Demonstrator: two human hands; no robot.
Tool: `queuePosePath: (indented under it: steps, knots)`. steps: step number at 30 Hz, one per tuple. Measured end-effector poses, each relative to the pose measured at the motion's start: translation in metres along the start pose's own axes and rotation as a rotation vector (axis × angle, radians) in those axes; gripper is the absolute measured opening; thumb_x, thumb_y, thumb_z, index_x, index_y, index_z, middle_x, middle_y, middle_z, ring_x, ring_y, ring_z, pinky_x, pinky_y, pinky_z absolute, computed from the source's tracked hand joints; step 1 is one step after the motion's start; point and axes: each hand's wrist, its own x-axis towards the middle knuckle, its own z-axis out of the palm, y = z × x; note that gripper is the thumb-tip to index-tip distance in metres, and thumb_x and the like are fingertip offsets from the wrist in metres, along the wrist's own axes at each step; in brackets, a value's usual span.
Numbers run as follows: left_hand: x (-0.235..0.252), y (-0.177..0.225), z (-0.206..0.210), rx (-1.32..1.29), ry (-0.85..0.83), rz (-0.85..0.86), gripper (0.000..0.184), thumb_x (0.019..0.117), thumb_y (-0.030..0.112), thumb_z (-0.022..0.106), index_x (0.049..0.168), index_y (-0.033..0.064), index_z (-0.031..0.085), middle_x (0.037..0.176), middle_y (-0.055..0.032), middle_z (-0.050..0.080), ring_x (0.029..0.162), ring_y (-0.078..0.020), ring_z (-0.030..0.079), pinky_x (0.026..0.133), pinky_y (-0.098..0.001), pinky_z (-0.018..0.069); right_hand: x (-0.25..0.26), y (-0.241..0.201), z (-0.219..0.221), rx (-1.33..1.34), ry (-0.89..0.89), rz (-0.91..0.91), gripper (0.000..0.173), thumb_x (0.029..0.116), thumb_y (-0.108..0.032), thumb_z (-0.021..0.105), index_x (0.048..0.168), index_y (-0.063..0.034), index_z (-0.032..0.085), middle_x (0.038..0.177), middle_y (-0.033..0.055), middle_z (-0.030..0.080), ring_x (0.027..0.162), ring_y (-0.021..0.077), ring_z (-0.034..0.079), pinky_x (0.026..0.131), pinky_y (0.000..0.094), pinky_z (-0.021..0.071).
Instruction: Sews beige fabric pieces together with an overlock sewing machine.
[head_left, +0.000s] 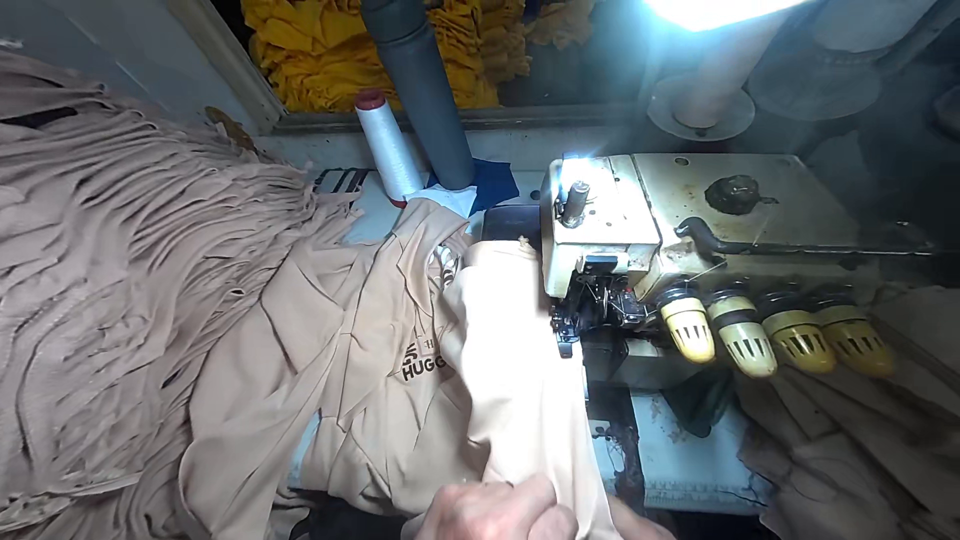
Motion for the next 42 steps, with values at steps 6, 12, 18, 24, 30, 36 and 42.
queuePosePath:
  steps: [6,12,18,24,30,36,42]
  knots:
    - [0.039,-0.028,0.003,0.319,0.193,0.087,0.017,0.0977,0.015,0.059,0.089,0.0113,0.072,0.073,-0.0030,0.063,0.052,-0.0142,0.057,0.041,-0.0274,0.0412,0.044,-0.023,0.010,-0.013,0.210,0.076,0.026,0.0807,0.010,0.068,0.104,0.0004,0.066,0.085,-0.0070,0.074,0.075,-0.0019,0.069,0.071,0.0193,0.0591]
    - [0.046,-0.037,0.004,0.406,0.308,0.056,0.018,0.0967,0.016,0.058,0.091,0.0110,0.075,0.071,-0.0016,0.060,0.050,-0.0122,0.053,0.040,-0.0253,0.0382,0.057,-0.017,0.017,0.193,0.273,0.089,0.020,0.0871,0.013,0.063,0.097,-0.0022,0.071,0.083,-0.0012,0.077,0.075,0.0038,0.073,0.071,0.0238,0.0617]
    - [0.046,-0.034,0.006,0.429,0.314,0.037,0.020,0.0970,0.014,0.058,0.096,0.0100,0.077,0.073,-0.0032,0.062,0.049,-0.0136,0.054,0.040,-0.0265,0.0383,0.056,-0.017,0.021,0.192,0.289,0.093,0.020,0.0877,0.013,0.062,0.099,-0.0013,0.070,0.084,-0.0017,0.077,0.075,0.0033,0.072,0.072,0.0232,0.0614]
    - [0.055,-0.032,0.009,0.480,0.324,0.036,0.020,0.0949,0.013,0.057,0.090,0.0091,0.076,0.069,-0.0027,0.059,0.046,-0.0128,0.050,0.037,-0.0258,0.0357,0.056,-0.014,0.023,0.162,0.288,0.067,0.020,0.0885,0.013,0.062,0.099,-0.0023,0.070,0.085,-0.0033,0.077,0.077,0.0022,0.072,0.074,0.0233,0.0614]
    - [0.064,-0.033,0.010,0.502,0.335,0.010,0.020,0.0945,0.014,0.057,0.086,0.0097,0.074,0.070,-0.0024,0.058,0.046,-0.0126,0.051,0.037,-0.0254,0.0369,0.057,-0.014,0.024,0.154,0.281,0.067,0.020,0.0909,0.011,0.060,0.099,-0.0035,0.070,0.084,-0.0044,0.076,0.077,0.0016,0.072,0.074,0.0228,0.0608]
    - [0.080,-0.021,0.020,0.561,0.377,-0.063,0.024,0.0904,0.015,0.058,0.068,0.0098,0.064,0.060,-0.0017,0.051,0.043,-0.0130,0.050,0.034,-0.0263,0.0340,0.058,-0.012,0.028,0.034,0.304,0.017,0.021,0.0889,0.011,0.054,0.090,-0.0049,0.068,0.077,-0.0102,0.071,0.074,-0.0056,0.066,0.071,0.0173,0.0564]
    - [0.081,-0.012,0.015,0.496,0.301,-0.066,0.022,0.0907,0.016,0.060,0.070,0.0097,0.066,0.062,-0.0032,0.057,0.047,-0.0166,0.057,0.037,-0.0304,0.0401,0.060,-0.011,0.031,-0.077,0.354,0.000,0.018,0.0903,0.009,0.053,0.089,-0.0040,0.065,0.078,-0.0108,0.069,0.078,-0.0064,0.066,0.077,0.0174,0.0556]
